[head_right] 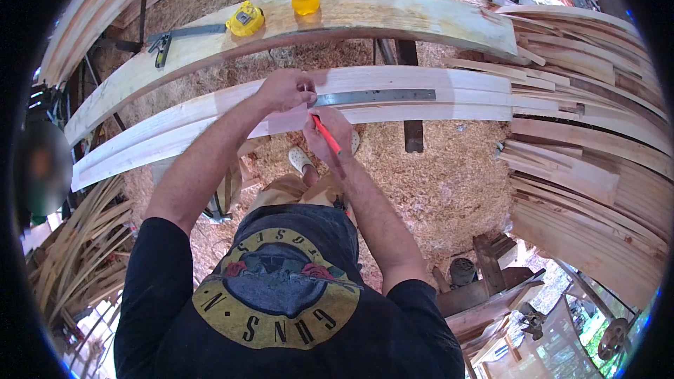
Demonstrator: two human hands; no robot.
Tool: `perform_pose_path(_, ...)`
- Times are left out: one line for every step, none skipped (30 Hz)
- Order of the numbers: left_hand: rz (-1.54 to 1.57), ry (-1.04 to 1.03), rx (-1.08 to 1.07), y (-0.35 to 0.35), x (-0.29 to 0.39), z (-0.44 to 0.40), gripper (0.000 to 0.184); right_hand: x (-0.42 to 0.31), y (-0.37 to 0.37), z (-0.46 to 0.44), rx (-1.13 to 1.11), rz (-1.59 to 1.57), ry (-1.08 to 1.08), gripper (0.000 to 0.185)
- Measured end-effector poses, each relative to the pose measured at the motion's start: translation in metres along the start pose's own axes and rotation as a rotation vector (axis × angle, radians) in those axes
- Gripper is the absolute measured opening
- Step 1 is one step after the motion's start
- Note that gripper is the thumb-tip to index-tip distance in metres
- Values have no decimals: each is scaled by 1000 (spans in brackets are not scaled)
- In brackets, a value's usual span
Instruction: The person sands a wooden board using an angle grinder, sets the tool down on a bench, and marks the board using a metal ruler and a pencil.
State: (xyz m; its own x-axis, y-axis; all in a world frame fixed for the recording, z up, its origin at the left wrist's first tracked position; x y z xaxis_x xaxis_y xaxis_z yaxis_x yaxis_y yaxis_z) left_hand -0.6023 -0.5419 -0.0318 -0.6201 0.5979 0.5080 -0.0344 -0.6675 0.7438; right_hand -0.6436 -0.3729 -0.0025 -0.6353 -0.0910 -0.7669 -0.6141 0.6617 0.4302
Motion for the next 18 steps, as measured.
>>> perform_pose_path(-3, 7, 0, 0, 1, 1, 26, 0, 1, 0, 1, 7, 8, 16)
perform_pose_path(-5, 15, 0, 1, 1, 2, 26, -1, 1, 0, 0, 13, 16, 17)
perform_pose_path(8, 24, -9, 2, 2, 3, 25, -3, 2, -2, 0, 17, 26, 17)
perform_pose_path(20, 33, -20, 3, 3, 4, 25, 2, 3, 2, 1, -49, -98, 14)
perform_pose_path(31, 41, -31, 4, 4, 5, 25, 3, 7, 10, 3, -114, -221, 11)
perform_pose_path(24, 30, -20, 5, 4, 5, 26, 4, 10, 16, 4, -179, -340, 9)
perform_pose_path(18, 21, -10, 4, 4, 6, 27, 2, 16, 20, 28, -244, -346, 8)
perform_pose_path(14, 11, -1, 3, 4, 7, 28, 2, 24, 26, 51, -307, -353, 7)
perform_pose_path(11, 14, 17, 3, 4, 7, 28, 5, 34, 31, 75, -369, -358, 7)
perform_pose_path(9, 16, 34, 4, 4, 7, 28, 11, 44, 39, 109, -409, -383, 8)
perform_pose_path(6, 17, 52, 4, 5, 7, 29, 21, 55, 49, 143, -448, -407, 9)
perform_pose_path(16, 20, 31, 6, 9, 10, 28, 33, 66, 57, 177, -488, -431, 11)
perform_pose_path(26, 24, 10, 10, 15, 15, 27, 43, 85, 55, 209, -332, -297, 12)
perform_pose_path(35, 30, -11, 12, 19, 19, 27, 51, 104, 50, 238, -178, -164, 14)
perform_pose_path(44, -16, 14, 12, 22, 20, 27, 64, 122, 50, 319, -157, -282, 18)
perform_pose_path(53, -63, 38, 10, 25, 21, 28, 76, 139, 52, 400, -135, -402, 23)
perform_pose_path(62, -111, 62, 7, 29, 21, 29, 95, 154, 54, 408, -138, -551, 27)
perform_pose_path(53, -124, 64, 3, 32, 20, 28, 117, 168, 57, 417, -140, -701, 31)
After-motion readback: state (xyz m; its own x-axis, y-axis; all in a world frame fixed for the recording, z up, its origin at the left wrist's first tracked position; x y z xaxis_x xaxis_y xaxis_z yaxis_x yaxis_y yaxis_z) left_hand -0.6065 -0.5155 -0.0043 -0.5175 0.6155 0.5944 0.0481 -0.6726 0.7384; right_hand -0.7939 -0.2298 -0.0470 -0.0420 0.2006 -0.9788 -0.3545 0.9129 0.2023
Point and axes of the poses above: each hand's wrist, its own z-axis away from the middle knuckle, its own y-axis out of the back of the hand, x = y × z, the point moved 7 cm from there along -z, towards the middle knuckle, and after that the axes turned 8 degrees about y, right-handed, at the moved point
